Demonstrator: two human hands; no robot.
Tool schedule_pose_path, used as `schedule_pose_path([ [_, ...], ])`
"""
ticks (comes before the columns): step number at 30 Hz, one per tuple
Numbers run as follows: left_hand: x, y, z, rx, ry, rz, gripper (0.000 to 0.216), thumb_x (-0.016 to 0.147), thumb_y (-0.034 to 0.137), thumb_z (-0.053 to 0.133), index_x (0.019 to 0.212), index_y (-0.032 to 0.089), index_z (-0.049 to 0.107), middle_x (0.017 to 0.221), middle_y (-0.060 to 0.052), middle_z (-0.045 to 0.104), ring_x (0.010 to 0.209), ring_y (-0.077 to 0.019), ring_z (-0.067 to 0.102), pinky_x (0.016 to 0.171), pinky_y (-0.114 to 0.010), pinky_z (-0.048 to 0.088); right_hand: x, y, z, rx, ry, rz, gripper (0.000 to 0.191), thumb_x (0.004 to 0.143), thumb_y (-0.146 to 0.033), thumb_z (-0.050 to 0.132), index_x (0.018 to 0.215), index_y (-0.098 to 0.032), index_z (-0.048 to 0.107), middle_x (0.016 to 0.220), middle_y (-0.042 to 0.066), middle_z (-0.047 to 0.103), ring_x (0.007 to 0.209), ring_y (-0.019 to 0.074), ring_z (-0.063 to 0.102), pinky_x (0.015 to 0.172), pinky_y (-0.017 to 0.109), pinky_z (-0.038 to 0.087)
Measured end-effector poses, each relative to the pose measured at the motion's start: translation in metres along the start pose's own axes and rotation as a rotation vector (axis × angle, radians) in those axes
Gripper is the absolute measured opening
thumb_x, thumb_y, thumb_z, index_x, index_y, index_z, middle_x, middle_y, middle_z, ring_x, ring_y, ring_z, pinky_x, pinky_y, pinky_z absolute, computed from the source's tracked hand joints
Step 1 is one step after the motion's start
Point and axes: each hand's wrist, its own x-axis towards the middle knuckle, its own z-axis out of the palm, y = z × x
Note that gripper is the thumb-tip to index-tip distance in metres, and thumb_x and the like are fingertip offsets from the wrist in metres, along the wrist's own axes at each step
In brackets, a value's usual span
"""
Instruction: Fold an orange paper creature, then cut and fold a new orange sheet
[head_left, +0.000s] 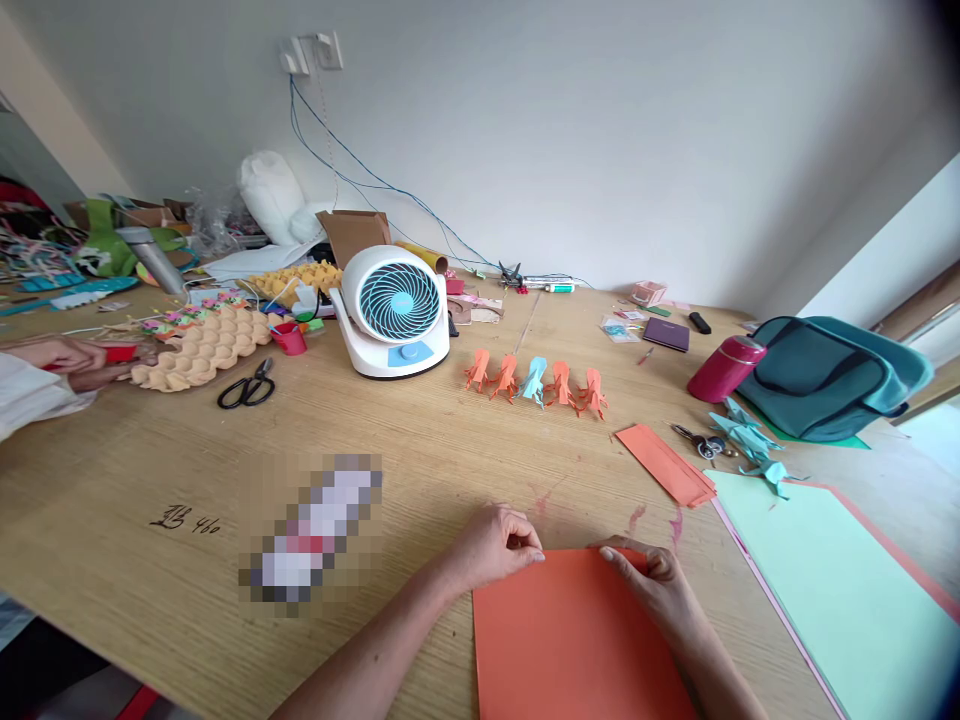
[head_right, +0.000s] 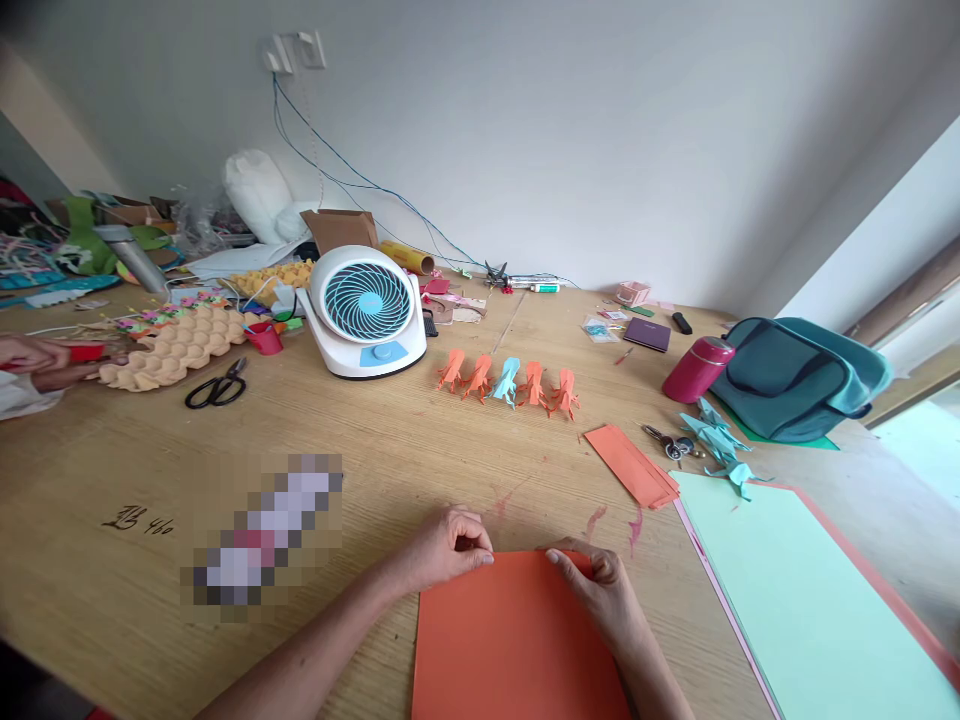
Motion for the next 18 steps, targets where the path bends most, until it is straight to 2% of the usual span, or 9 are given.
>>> schedule_pose_path([
  [3, 0.0, -0.001, 0.001, 0.017, 0.002, 0.008, 0.007, 0.076, 0.019, 0.069, 0.07, 0.018, 0.073, 0.067, 0.001, 0.068, 0.066, -0.0117, 0.058, 0.065, -0.022, 0.04, -0.001, -0.005, 0.002, 0.007, -0.035, 0.018, 0.037, 0.087, -0.051, 0.06, 0.095, -0.02, 0.078, 0.084, 0.006, 0.075, 0.08, 0.0248, 0.069, 0.071, 0.029, 0.055],
  [8, -0.001, 0.003, 0.003, 0.025, -0.022, 0.056, 0.006, 0.075, 0.02, 0.072, 0.07, 0.019, 0.073, 0.068, 0.002, 0.07, 0.069, -0.0118, 0.059, 0.067, -0.022, 0.039, -0.001, 0.0, 0.007, -0.064, -0.083, -0.064, 0.035, 0.088, -0.049, 0.059, 0.098, -0.02, 0.077, 0.095, 0.008, 0.075, 0.087, 0.0258, 0.068, 0.089, 0.036, 0.051],
  [11, -0.001, 0.003, 0.003, 0.035, -0.023, 0.055, 0.008, 0.075, 0.019, 0.073, 0.067, 0.019, 0.072, 0.065, 0.002, 0.068, 0.07, -0.0118, 0.059, 0.068, -0.022, 0.039, 0.002, 0.005, 0.008, -0.095, -0.072, -0.071, 0.035, 0.088, -0.05, 0.058, 0.097, -0.02, 0.076, 0.096, 0.009, 0.075, 0.091, 0.0277, 0.068, 0.086, 0.037, 0.052],
  [12, -0.001, 0.003, 0.003, 0.033, -0.024, 0.05, 0.008, 0.076, 0.019, 0.072, 0.068, 0.019, 0.072, 0.066, 0.002, 0.068, 0.07, -0.0119, 0.059, 0.068, -0.022, 0.039, 0.003, 0.003, 0.008, -0.094, -0.031, -0.076, 0.034, 0.087, -0.049, 0.059, 0.098, -0.021, 0.075, 0.099, 0.009, 0.074, 0.095, 0.0282, 0.067, 0.087, 0.038, 0.053],
  [15, -0.001, 0.001, 0.003, 0.023, -0.025, 0.022, 0.007, 0.077, 0.02, 0.07, 0.07, 0.018, 0.073, 0.068, 0.001, 0.068, 0.069, -0.0121, 0.059, 0.066, -0.022, 0.039, -0.005, -0.017, 0.007, -0.086, 0.217, -0.146, 0.029, 0.089, -0.046, 0.058, 0.104, -0.025, 0.07, 0.108, 0.008, 0.071, 0.103, 0.0284, 0.064, 0.089, 0.039, 0.052],
  [16, -0.001, 0.001, 0.003, 0.024, -0.023, 0.011, 0.007, 0.077, 0.019, 0.07, 0.07, 0.018, 0.073, 0.068, 0.001, 0.068, 0.068, -0.0121, 0.059, 0.065, -0.022, 0.039, -0.012, -0.028, 0.006, -0.088, 0.338, -0.189, 0.026, 0.09, -0.045, 0.057, 0.103, -0.027, 0.069, 0.108, 0.007, 0.071, 0.102, 0.028, 0.064, 0.088, 0.039, 0.052],
  [18, -0.001, 0.0, 0.002, 0.026, -0.026, 0.001, 0.008, 0.076, 0.018, 0.068, 0.069, 0.018, 0.072, 0.067, 0.001, 0.068, 0.067, -0.0119, 0.059, 0.064, -0.022, 0.039, -0.035, -0.051, 0.001, -0.089, 0.45, -0.267, 0.023, 0.091, -0.043, 0.055, 0.107, -0.031, 0.066, 0.106, 0.005, 0.068, 0.099, 0.0264, 0.063, 0.086, 0.038, 0.052],
])
